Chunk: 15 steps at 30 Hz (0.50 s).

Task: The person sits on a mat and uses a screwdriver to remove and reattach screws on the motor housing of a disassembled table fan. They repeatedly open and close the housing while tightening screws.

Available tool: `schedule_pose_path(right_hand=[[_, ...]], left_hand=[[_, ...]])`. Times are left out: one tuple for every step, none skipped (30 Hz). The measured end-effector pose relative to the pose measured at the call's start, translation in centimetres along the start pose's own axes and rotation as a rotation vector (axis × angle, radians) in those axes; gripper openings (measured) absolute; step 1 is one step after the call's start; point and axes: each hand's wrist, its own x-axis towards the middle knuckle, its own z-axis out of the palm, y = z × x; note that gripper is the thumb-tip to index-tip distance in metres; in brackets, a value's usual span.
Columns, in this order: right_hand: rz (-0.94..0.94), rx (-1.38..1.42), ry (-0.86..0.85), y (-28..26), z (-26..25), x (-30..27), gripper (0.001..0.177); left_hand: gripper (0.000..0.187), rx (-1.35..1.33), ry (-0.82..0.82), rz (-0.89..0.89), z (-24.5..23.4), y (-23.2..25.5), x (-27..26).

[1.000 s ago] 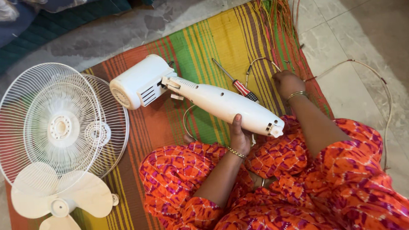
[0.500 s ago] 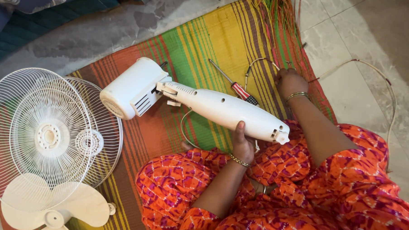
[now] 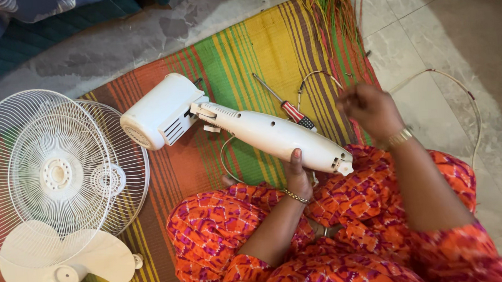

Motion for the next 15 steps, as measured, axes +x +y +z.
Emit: schedule_pose_path(right_hand=[[-0.054,-0.039,-0.050,-0.7,-0.9,-2.2,0.018],[-0.108,-0.079,-0.100,-1.3,-1.7,-4.1,0.021],[-0.236,-0.099,-0.096,-1.8,-2.1,-5.6,0.019],[-0.364,-0.119,-0.092,-2.1,-2.3,-6.9,0.017],[-0.495,-0.142,-0.090,-2.3,-2.4,-7.8,0.016],[-0.469,-0.138,-0.088,-2.4,-2.2,-8.5,0.017],[-0.440,-0.132,-0.089,-2.5,-1.8,-9.2,0.017],[-0.412,-0.126,-0.090,-2.4,-1.7,-9.4,0.018],[-0.405,-0.133,-0.106,-2.3,-1.5,-9.4,0.018],[-0.398,-0.140,-0.123,-2.2,-1.4,-9.3,0.017],[-0.392,-0.147,-0.139,-2.1,-1.4,-9.2,0.017],[-0.426,-0.152,-0.149,-1.9,-1.4,-9.1,0.016],[-0.462,-0.155,-0.159,-1.8,-1.5,-8.9,0.015],[-0.497,-0.159,-0.169,-1.7,-1.5,-8.6,0.014],[-0.502,-0.167,-0.185,-1.6,-1.6,-8.5,0.014]], left_hand=[[0.108,-0.014,0.005,-0.001,-0.1,-0.1,0.0],[0.109,-0.027,0.011,-0.002,-0.2,-0.1,0.0],[0.110,-0.023,0.017,-0.015,-0.3,-0.2,0.0],[0.110,-0.019,0.023,-0.028,-0.5,-0.2,0.1],[0.111,-0.019,0.029,-0.038,-0.5,-0.3,0.2],[0.111,-0.022,0.029,-0.034,-0.5,-0.5,0.3],[0.111,-0.024,0.033,-0.031,-0.5,-0.6,0.3],[0.112,-0.027,0.036,-0.027,-0.5,-0.7,0.3],[0.112,-0.021,0.033,-0.026,-0.6,-0.7,0.3],[0.113,-0.016,0.030,-0.024,-0.6,-0.7,0.3],[0.114,-0.010,0.026,-0.022,-0.6,-0.6,0.3],[0.115,0.014,0.042,-0.034,-0.6,-0.6,0.2],[0.116,0.039,0.058,-0.046,-0.6,-0.5,0.2],[0.117,0.063,0.075,-0.057,-0.6,-0.5,0.3],[0.118,0.055,0.069,-0.058,-0.6,-0.5,0.3]])
